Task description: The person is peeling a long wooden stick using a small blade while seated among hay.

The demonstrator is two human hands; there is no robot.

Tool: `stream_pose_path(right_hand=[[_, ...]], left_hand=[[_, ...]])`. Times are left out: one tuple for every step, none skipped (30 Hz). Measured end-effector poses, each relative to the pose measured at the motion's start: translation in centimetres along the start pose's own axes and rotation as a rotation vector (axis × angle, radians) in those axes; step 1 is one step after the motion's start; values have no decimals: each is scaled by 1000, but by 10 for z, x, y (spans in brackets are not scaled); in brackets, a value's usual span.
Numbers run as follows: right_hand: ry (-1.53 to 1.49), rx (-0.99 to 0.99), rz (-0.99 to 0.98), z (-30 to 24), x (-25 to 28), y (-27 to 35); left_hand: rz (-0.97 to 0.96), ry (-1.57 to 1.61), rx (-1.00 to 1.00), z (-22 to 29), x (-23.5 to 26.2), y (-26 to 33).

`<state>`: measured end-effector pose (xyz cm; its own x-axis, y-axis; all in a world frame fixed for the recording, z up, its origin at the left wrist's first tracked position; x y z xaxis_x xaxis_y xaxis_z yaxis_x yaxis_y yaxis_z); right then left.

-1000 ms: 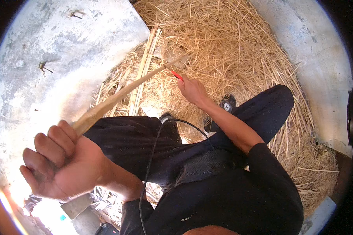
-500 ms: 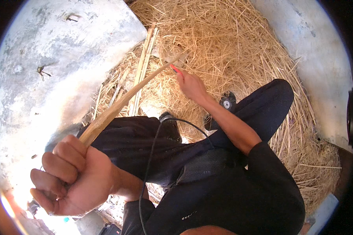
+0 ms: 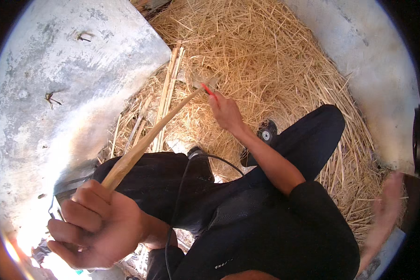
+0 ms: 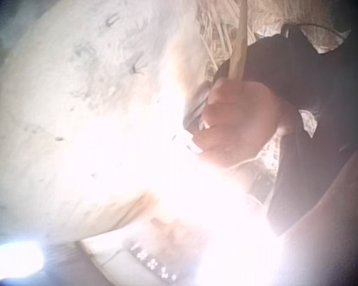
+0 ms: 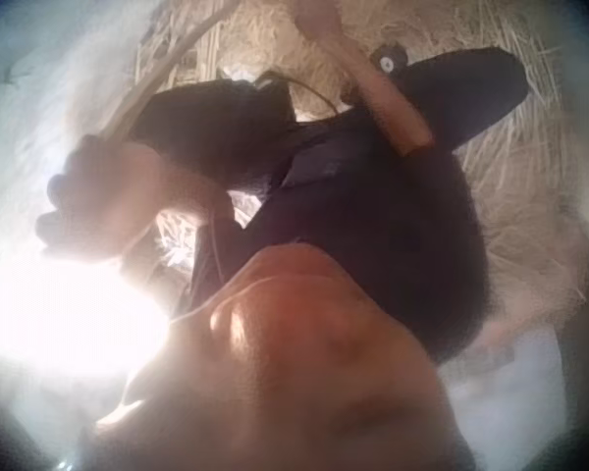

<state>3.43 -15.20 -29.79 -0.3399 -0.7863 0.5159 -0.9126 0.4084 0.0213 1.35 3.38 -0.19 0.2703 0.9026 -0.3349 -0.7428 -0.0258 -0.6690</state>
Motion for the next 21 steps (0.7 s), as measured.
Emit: stream_pose_path(right_hand=[[-42,41,-8,-14,5,4],[-86,77,-14,-26,8,8],[-131,113,-20,-32,8,12],[-135,104,-37,-33,6,15],[-138,95,-53,-34,4,17],[-142,86,-70,-33,2,18],[-128,67,-46,-27,1,18],[-113,48,-21,-18,-1,17],[-99,29,3,-12,-1,17],[-125,30,7,-13,1,16],[-150,30,11,-16,4,16],[-176,30,15,-17,5,16],[-176,48,31,-18,5,16],[-176,65,47,-19,3,17],[-175,82,64,-20,3,19],[-178,84,47,-22,1,21],[-180,85,30,-24,0,23],[-183,86,13,-26,-1,25],[-200,106,6,-27,-2,28],[-217,127,-5,-30,-3,30],[-234,148,-15,-32,-3,32]], left_hand=[[-45,26,11,-1,4,-2],[-15,-27,-12,-3,3,-3],[14,-81,-36,-6,2,-4],[47,-133,-62,-7,1,-4],[57,-179,-90,-8,-1,-3],[68,-226,-117,-8,-4,-1],[77,-266,-142,-10,-6,0],[55,-274,-131,-10,-4,0],[34,-281,-121,-10,1,-1],[15,-293,-114,-9,6,-3],[-69,-213,-121,-10,11,-5],[-153,-133,-128,-11,16,-7],[-207,-123,-138,-11,21,-8],[-259,-113,-147,-12,25,-8],[-280,-175,-156,-11,29,-7],[-278,-209,-175,-11,30,-6],[-275,-240,-199,-11,31,-5],[-245,-239,-230,-11,28,-2],[-148,-266,-255,-11,24,3],[-49,-298,-274,-11,19,8],[115,-358,-289,-11,10,12]])
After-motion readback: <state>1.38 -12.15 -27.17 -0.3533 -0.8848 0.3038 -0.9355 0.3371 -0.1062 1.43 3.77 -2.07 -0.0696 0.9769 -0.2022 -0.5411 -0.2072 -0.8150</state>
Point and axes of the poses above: each hand's wrist, its own y-axis away from the middle knuckle, its own x-axis out of the back of the hand, z = x × y, the point moved 1 cm from there along -y, towards the middle knuckle, and after that the axes turned 3 degrees about -z, right-handed, at the moved point
